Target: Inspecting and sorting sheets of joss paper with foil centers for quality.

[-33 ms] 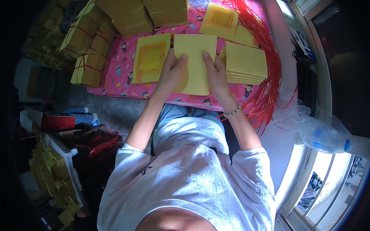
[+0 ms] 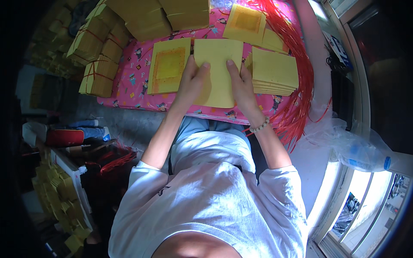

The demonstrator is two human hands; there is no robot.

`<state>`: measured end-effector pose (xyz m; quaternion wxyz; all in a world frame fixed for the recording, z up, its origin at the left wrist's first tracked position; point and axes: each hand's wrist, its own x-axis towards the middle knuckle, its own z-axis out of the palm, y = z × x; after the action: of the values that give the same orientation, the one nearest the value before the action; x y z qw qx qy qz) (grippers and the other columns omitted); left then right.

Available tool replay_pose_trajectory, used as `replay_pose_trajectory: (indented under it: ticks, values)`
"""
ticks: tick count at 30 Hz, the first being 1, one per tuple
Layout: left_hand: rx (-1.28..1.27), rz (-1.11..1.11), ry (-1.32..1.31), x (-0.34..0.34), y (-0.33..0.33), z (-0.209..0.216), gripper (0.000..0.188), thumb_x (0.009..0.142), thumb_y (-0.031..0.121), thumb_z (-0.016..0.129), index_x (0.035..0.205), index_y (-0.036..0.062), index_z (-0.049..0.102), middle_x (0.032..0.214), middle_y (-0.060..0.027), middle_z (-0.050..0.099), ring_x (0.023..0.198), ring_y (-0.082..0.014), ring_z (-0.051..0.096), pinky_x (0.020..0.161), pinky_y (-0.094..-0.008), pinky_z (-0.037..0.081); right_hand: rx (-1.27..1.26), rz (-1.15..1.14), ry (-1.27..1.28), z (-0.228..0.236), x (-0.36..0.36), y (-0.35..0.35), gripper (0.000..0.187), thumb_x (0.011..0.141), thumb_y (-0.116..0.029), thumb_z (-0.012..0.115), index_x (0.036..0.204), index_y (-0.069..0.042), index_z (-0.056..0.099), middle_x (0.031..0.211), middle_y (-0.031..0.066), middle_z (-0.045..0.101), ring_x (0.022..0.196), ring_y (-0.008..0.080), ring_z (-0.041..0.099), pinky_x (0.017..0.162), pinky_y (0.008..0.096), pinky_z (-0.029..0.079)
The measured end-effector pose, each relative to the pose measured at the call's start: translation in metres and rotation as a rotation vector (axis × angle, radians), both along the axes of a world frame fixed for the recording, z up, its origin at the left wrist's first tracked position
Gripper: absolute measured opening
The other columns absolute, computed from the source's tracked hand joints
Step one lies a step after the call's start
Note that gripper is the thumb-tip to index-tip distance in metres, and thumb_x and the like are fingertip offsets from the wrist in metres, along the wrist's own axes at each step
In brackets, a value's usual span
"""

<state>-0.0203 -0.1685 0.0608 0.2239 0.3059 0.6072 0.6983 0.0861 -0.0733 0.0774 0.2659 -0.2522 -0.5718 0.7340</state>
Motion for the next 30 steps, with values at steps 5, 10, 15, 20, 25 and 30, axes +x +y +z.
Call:
replay_pose_trajectory:
  ticks: [5, 10, 15, 20, 25, 30]
  values:
    - [-0.085, -0.004, 0.062, 0.009, -0.010, 0.012, 0.025, 0.092, 0.015, 0.050, 0.109, -0.0017, 0.042, 0.092, -0.0140, 0.060, 0.082, -0.0181, 0.059, 0.070, -0.0321, 0.046, -0.010, 0.042, 0.119, -0.004, 0.008, -0.004, 0.032, 0.098, -0.025, 0.047, 0.118, -0.001, 0.052, 0.102, 0.0036, 0.063, 0.088, 0.0056, 0.058, 0.075, 0.0205, 0.047]
    - [0.019, 0.022, 0.092, 0.015, -0.010, 0.018, 0.024, 0.092, 0.015, 0.050, 0.108, -0.0025, 0.044, 0.091, -0.0150, 0.061, 0.083, -0.0194, 0.061, 0.071, -0.0313, 0.047, 0.075, 0.024, 0.157, -0.004, 0.011, -0.008, 0.033, 0.098, -0.026, 0.047, 0.118, -0.001, 0.052, 0.101, 0.0036, 0.063, 0.087, 0.0054, 0.058, 0.074, 0.0205, 0.048]
    - [-0.018, 0.040, 0.097, 0.015, -0.011, 0.019, 0.023, 0.092, 0.014, 0.050, 0.107, -0.0024, 0.045, 0.093, -0.0147, 0.061, 0.084, -0.0197, 0.061, 0.072, -0.0314, 0.047, 0.144, 0.006, 0.181, -0.009, 0.011, -0.006, 0.033, 0.097, -0.026, 0.048, 0.118, 0.000, 0.051, 0.100, 0.0039, 0.063, 0.087, 0.0060, 0.058, 0.073, 0.0205, 0.048]
    - [0.027, 0.042, 0.072, 0.014, -0.008, 0.015, 0.024, 0.092, 0.014, 0.050, 0.108, -0.0023, 0.044, 0.095, -0.0167, 0.061, 0.087, -0.0230, 0.061, 0.073, -0.0332, 0.047, 0.212, 0.011, 0.172, -0.009, 0.010, -0.007, 0.032, 0.097, -0.023, 0.048, 0.119, 0.000, 0.050, 0.100, 0.0044, 0.062, 0.087, 0.0063, 0.057, 0.073, 0.0214, 0.048]
    - [-0.008, 0.089, 0.149, 0.021, -0.010, 0.024, 0.024, 0.092, 0.013, 0.048, 0.110, -0.0017, 0.041, 0.096, -0.0188, 0.060, 0.090, -0.0284, 0.062, 0.075, -0.0354, 0.047, 0.250, -0.001, 0.199, -0.010, 0.012, -0.009, 0.032, 0.097, -0.023, 0.048, 0.119, 0.000, 0.049, 0.100, 0.0049, 0.061, 0.087, 0.0068, 0.057, 0.073, 0.0216, 0.048]
    - [0.021, 0.100, 0.163, 0.024, -0.010, 0.023, 0.024, 0.092, 0.013, 0.047, 0.110, -0.0011, 0.039, 0.096, -0.0191, 0.059, 0.089, -0.0301, 0.061, 0.075, -0.0371, 0.047, 0.273, 0.013, 0.203, -0.008, 0.015, -0.011, 0.032, 0.097, -0.023, 0.048, 0.119, 0.000, 0.049, 0.100, 0.0049, 0.061, 0.087, 0.0071, 0.057, 0.073, 0.0219, 0.048]
